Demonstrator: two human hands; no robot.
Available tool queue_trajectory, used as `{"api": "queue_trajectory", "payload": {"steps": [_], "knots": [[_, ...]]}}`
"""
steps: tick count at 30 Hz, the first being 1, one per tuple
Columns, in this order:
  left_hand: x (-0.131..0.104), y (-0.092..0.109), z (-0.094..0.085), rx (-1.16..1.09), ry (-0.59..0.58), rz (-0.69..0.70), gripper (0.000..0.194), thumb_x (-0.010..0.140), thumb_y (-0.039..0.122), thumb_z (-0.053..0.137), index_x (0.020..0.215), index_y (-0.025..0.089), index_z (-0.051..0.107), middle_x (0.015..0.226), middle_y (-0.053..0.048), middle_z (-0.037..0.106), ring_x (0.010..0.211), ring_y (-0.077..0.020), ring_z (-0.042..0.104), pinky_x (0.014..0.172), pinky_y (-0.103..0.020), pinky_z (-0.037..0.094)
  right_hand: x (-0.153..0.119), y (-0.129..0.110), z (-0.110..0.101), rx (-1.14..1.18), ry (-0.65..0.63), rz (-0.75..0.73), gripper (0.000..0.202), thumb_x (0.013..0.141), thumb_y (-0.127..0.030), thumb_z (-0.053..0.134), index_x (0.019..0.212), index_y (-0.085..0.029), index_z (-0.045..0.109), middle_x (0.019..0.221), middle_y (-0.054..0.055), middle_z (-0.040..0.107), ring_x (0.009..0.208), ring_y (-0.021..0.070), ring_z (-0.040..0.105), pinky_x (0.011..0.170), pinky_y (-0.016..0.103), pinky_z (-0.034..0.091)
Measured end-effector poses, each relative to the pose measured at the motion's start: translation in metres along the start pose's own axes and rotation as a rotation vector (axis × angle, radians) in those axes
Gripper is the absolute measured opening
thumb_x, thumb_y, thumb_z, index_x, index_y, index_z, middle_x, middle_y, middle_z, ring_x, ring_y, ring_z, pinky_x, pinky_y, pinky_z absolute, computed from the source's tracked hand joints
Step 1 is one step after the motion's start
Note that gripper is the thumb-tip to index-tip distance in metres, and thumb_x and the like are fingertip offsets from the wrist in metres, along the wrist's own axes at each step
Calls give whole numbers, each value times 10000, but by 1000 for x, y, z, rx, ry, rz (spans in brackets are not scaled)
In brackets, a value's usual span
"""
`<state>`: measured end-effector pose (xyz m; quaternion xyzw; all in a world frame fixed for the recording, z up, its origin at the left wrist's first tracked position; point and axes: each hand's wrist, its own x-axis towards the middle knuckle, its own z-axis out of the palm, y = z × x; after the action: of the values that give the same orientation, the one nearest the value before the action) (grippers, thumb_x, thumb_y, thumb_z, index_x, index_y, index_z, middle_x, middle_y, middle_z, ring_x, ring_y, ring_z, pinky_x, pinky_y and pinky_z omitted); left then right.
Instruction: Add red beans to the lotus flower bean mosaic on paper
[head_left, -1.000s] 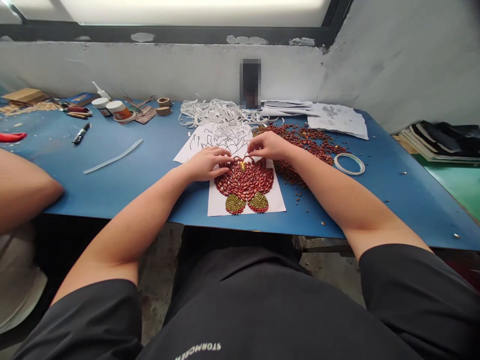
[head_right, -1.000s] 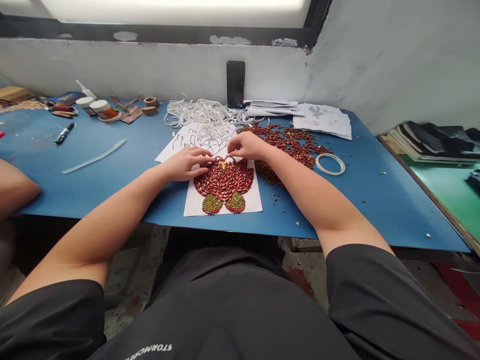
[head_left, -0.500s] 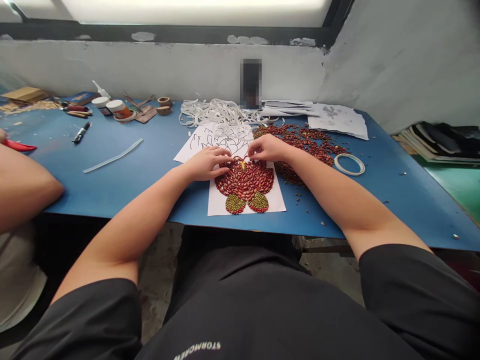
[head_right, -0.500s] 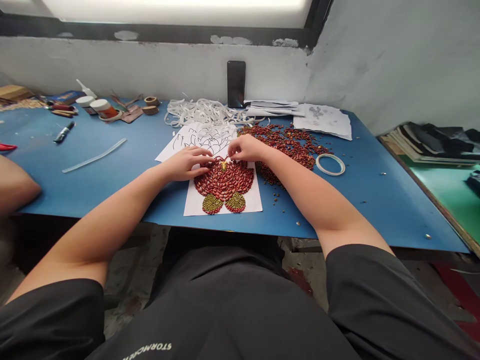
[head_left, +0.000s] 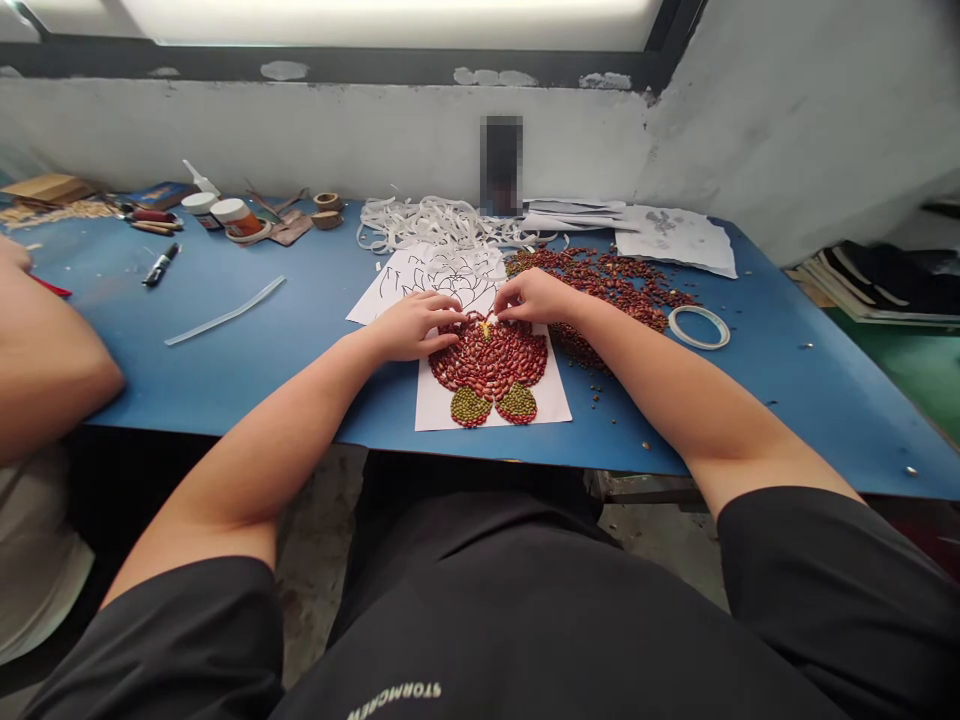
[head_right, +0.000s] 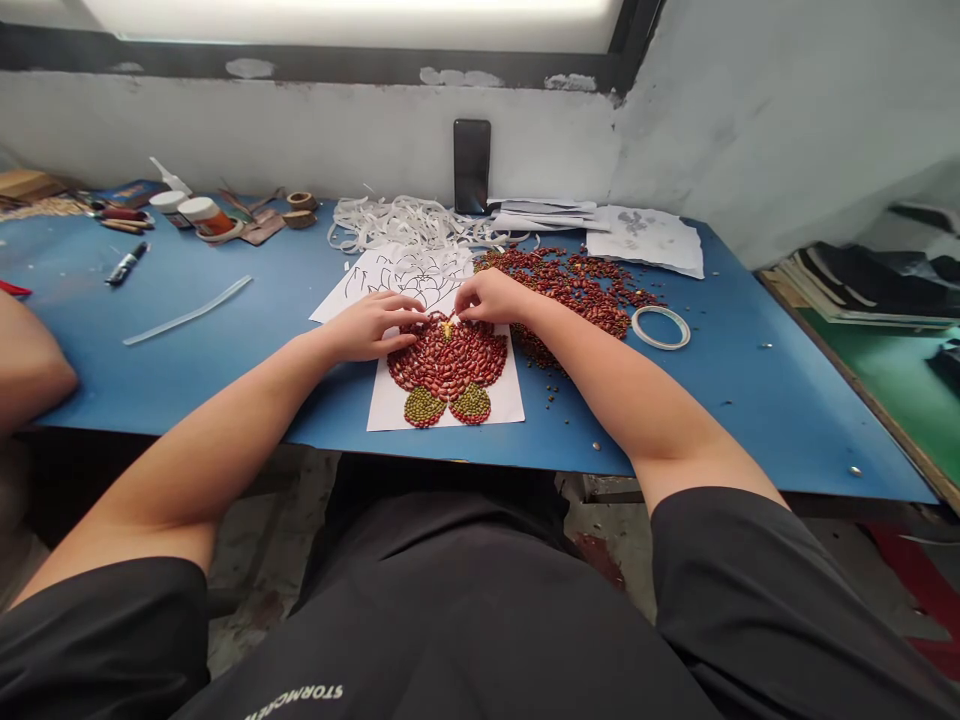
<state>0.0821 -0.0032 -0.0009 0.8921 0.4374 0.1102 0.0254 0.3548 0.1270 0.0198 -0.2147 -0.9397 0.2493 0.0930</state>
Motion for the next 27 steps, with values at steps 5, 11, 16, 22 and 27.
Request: {"api": "queue_trajectory", "payload": {"steps": [5, 11, 16, 22, 27], "knots": [[0, 0, 0, -7, 8, 5, 439, 1083, 483, 525, 1417, 275, 718, 1455, -133, 688, 1303, -309, 626, 1180, -531, 445, 1, 2, 1, -5, 0, -8, 131, 852, -251, 743, 922, -217, 847, 907, 42, 806, 869, 204, 687, 867, 365, 490], [0, -1, 0, 3, 13, 6, 441, 1086, 497, 510, 1403, 275, 721, 1458, -132, 688, 1307, -304, 626, 1164, -525, 455, 5, 11, 6, -37, 31, -43, 119, 867, -282, 773, 927, -237, 866, 949, 54, 800, 890, 205, 670, 884, 363, 480], [0, 0, 0, -8, 6, 1, 447, 1081, 491, 513, 1407, 266, 720, 1460, -141, 684, 1306, -312, 628, 1164, -533, 457, 8, 18, 9, -29, 44, -71, 117, 863, -308, 803, 906, -231, 880, 940, 63, 793, 870, 202, 670, 869, 348, 480], [0, -1, 1, 4, 10, 9, 464, 1085, 495, 502, 1405, 238, 721, 1446, -156, 689, 1304, -321, 632, 1154, -540, 464, 8, 22, 10, -21, 49, -94, 136, 874, -324, 788, 915, -242, 888, 927, 53, 796, 848, 192, 654, 844, 336, 473], [0, -1, 2, 5, 8, 0, 462, 1082, 503, 508, 1409, 253, 718, 1453, -147, 687, 1309, -318, 630, 1152, -531, 464, 8, 21, 10, 0, 72, -116, 129, 848, -345, 810, 893, -248, 882, 925, 55, 768, 863, 197, 638, 851, 343, 460]]}}
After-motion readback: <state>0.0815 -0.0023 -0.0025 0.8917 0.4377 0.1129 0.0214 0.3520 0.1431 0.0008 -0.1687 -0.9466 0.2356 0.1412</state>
